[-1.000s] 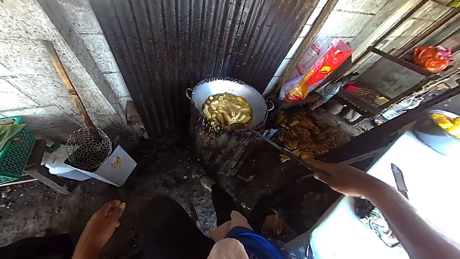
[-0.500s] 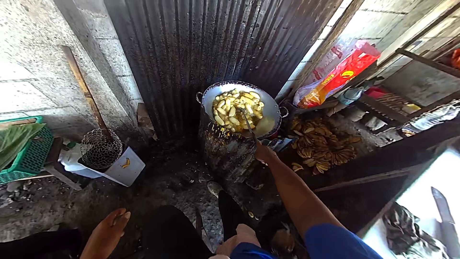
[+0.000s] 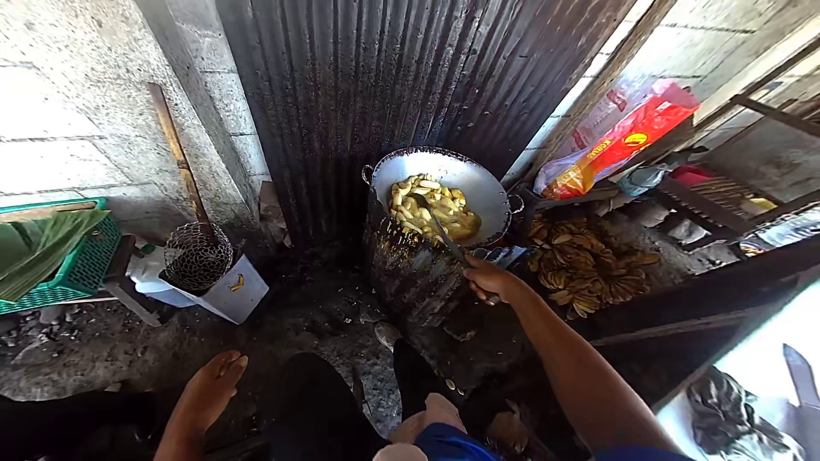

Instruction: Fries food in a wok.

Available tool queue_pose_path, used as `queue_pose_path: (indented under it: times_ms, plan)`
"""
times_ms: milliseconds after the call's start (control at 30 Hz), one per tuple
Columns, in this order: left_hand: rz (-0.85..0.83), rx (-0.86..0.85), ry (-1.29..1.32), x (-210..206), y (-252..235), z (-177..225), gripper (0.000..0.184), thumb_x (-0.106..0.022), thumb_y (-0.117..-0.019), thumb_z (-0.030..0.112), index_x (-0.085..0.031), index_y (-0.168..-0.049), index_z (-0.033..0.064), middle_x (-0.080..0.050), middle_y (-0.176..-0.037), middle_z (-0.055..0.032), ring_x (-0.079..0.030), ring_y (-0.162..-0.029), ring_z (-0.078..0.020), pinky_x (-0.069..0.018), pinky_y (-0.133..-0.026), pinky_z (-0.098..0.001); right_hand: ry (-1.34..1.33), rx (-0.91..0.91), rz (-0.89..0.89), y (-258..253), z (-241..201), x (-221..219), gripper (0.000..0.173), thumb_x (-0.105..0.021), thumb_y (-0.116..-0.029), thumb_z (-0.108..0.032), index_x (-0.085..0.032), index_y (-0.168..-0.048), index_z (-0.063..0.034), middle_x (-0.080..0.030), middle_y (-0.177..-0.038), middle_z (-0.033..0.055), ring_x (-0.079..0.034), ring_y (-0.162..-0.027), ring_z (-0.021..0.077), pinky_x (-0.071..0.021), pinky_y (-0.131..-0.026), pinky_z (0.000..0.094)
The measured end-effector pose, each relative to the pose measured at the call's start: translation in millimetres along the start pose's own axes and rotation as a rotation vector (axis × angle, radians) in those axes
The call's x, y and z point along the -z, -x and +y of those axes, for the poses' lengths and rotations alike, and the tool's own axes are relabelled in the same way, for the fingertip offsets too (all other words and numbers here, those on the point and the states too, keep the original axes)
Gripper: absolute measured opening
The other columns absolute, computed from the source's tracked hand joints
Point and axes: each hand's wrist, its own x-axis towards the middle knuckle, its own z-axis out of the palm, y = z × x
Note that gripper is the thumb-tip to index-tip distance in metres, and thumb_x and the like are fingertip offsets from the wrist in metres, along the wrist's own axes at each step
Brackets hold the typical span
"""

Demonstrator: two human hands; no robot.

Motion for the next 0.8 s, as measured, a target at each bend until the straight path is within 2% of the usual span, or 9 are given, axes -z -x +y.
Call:
queue_pose_path:
  times_ms: [67, 233, 333, 433, 533, 633, 700, 767, 800]
  plan:
    - [-0.009, -0.002, -0.003, 0, 1, 1, 0.043, -0.053, -0.1081, 0.032, -0.056, -0.140, 0.0037, -0.066, -0.120, -0.0226, -0.070, -0.097, -0.0351, -0.0572, -0.084, -0.0548, 0.145, -0.029, 0.016, 42, 8, 5, 0.063, -0.038, -0.1128, -0.032, -0.007, -0.167, -0.0291, -0.054, -0.087, 0.0101, -0.050, -0.055, 0.0158, -0.0472, -0.051, 0.0315]
    - [-0.010, -0.016, -0.018, -1, 3, 2, 0.042, -0.053, -0.1084, 0.032, -0.056, -0.140, 0.0030, -0.067, -0.118, -0.0229, -0.069, -0.093, -0.0352, -0.0566, -0.083, -0.0552, 0.175, -0.037, 0.085, 128, 36, 16, 0.062, -0.038, -0.1131, -0.030, -0.008, -0.167, -0.0331, -0.056, -0.087, 0.0116, -0.051, -0.052, 0.0169, -0.0483, -0.049, 0.0330]
    - [-0.007, -0.018, -0.007, -3, 3, 1, 0.041, -0.054, -0.1081, 0.030, -0.056, -0.139, 0.0029, -0.066, -0.120, -0.0230, -0.070, -0.094, -0.0351, -0.0570, -0.083, -0.0550, 0.155, -0.033, 0.085, 172, 53, 25, 0.061, -0.041, -0.1125, -0.031, -0.014, -0.166, -0.0367, -0.057, -0.082, 0.0106, -0.051, -0.049, 0.0168, -0.0480, -0.044, 0.0330]
    - [-0.015, -0.009, -0.011, -4, 2, 3, 0.041, -0.053, -0.1082, 0.030, -0.056, -0.138, 0.0031, -0.066, -0.120, -0.0224, -0.070, -0.095, -0.0346, -0.0571, -0.083, -0.0544, 0.054, -0.003, 0.018, 201, 63, 36, 0.059, -0.042, -0.1119, -0.027, -0.020, -0.166, -0.0354, -0.054, -0.075, 0.0075, -0.050, -0.045, 0.0155, -0.0454, -0.040, 0.0296]
    - [-0.015, -0.008, -0.021, -3, 3, 4, 0.041, -0.053, -0.1081, 0.031, -0.057, -0.139, 0.0032, -0.067, -0.119, -0.0221, -0.070, -0.094, -0.0342, -0.0574, -0.082, -0.0542, 0.046, -0.002, -0.051, 193, 60, 45, 0.058, -0.043, -0.1117, -0.026, -0.023, -0.165, -0.0348, -0.053, -0.073, 0.0056, -0.048, -0.044, 0.0137, -0.0435, -0.039, 0.0275]
    - [-0.018, -0.004, -0.008, -2, 3, 3, 0.042, -0.054, -0.1080, 0.031, -0.056, -0.139, 0.0040, -0.066, -0.121, -0.0223, -0.070, -0.095, -0.0345, -0.0574, -0.083, -0.0546, 0.248, -0.052, -0.057, 150, 30, 38, 0.058, -0.040, -0.1129, -0.033, -0.017, -0.166, -0.0387, -0.054, -0.078, 0.0075, -0.048, -0.048, 0.0150, -0.0452, -0.045, 0.0305]
    - [-0.017, -0.002, 0.001, -2, 3, 3, 0.042, -0.054, -0.1080, 0.031, -0.056, -0.140, 0.0045, -0.066, -0.123, -0.0225, -0.070, -0.097, -0.0352, -0.0573, -0.084, -0.0555, 0.427, -0.068, -0.056, 110, 4, 22, 0.059, -0.034, -0.1137, -0.034, -0.009, -0.167, -0.0365, -0.057, -0.088, 0.0130, -0.052, -0.056, 0.0195, -0.0492, -0.053, 0.0357]
    - [-0.015, 0.000, 0.005, -2, 4, 2, 0.043, -0.053, -0.1080, 0.031, -0.055, -0.141, 0.0043, -0.066, -0.123, -0.0224, -0.070, -0.099, -0.0354, -0.0572, -0.085, -0.0556, 0.588, -0.054, -0.028, 67, -16, 2, 0.061, -0.032, -0.1131, -0.029, -0.005, -0.167, -0.0309, -0.062, -0.103, 0.0216, -0.060, -0.067, 0.0267, -0.0541, -0.064, 0.0434]
    - [-0.015, -0.002, 0.004, -2, 3, 1, 0.043, -0.053, -0.1080, 0.032, -0.055, -0.141, 0.0040, -0.066, -0.123, -0.0224, -0.070, -0.100, -0.0352, -0.0573, -0.086, -0.0555, 0.657, -0.044, -0.008, 46, -22, -8, 0.063, -0.033, -0.1121, -0.026, -0.004, -0.167, -0.0285, -0.063, -0.107, 0.0227, -0.064, -0.071, 0.0283, -0.0554, -0.067, 0.0447]
